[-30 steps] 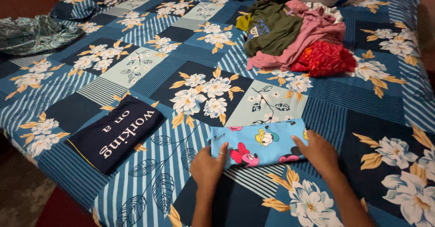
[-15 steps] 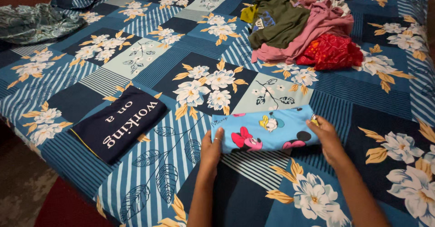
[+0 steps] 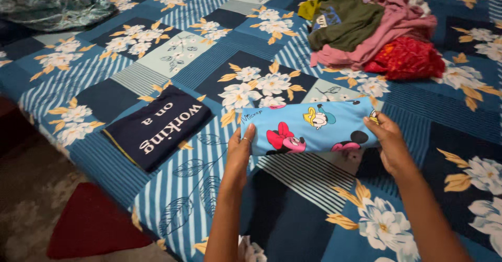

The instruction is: The person folds a light blue t-shirt with cartoon characters and a dark green t-shirt on a bed. They smooth and align each garment, fold the sides and bottom up, then roll the shirts into compact bundles and place them on the bed.

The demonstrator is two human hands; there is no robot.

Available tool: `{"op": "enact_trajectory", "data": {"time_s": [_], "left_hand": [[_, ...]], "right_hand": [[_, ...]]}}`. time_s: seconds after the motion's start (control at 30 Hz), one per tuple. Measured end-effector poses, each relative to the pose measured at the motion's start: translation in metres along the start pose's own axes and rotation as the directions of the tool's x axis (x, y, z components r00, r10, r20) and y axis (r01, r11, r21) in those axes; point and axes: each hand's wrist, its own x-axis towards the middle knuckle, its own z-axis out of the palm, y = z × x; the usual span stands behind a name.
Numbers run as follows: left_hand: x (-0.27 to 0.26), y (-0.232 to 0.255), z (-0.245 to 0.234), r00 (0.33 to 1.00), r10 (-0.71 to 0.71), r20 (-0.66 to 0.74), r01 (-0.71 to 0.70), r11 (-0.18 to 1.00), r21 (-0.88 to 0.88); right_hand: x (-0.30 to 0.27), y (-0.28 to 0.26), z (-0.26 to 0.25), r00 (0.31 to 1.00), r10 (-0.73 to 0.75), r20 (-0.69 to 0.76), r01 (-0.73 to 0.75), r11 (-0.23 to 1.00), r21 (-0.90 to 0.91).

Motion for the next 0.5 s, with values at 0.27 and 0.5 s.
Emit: {"op": "enact_trajectory", "data": {"time_s": [0.27,0.5], "left_hand": [[0.000,0.039,-0.056,0.998,0.037,-0.047,-0.038,0.999,-0.027],[0.007,0.064,-0.127,0.993,0.066,-0.096,-0.075,0.993,-0.092]], "right_hand": [[0.012,-0.028,0.081,0.996,-0.009,0.093,0.004,0.998,0.055],[0.046,-0.021,0.163,0.979,-0.043,0.199,0.038,0.999,0.032]]}}
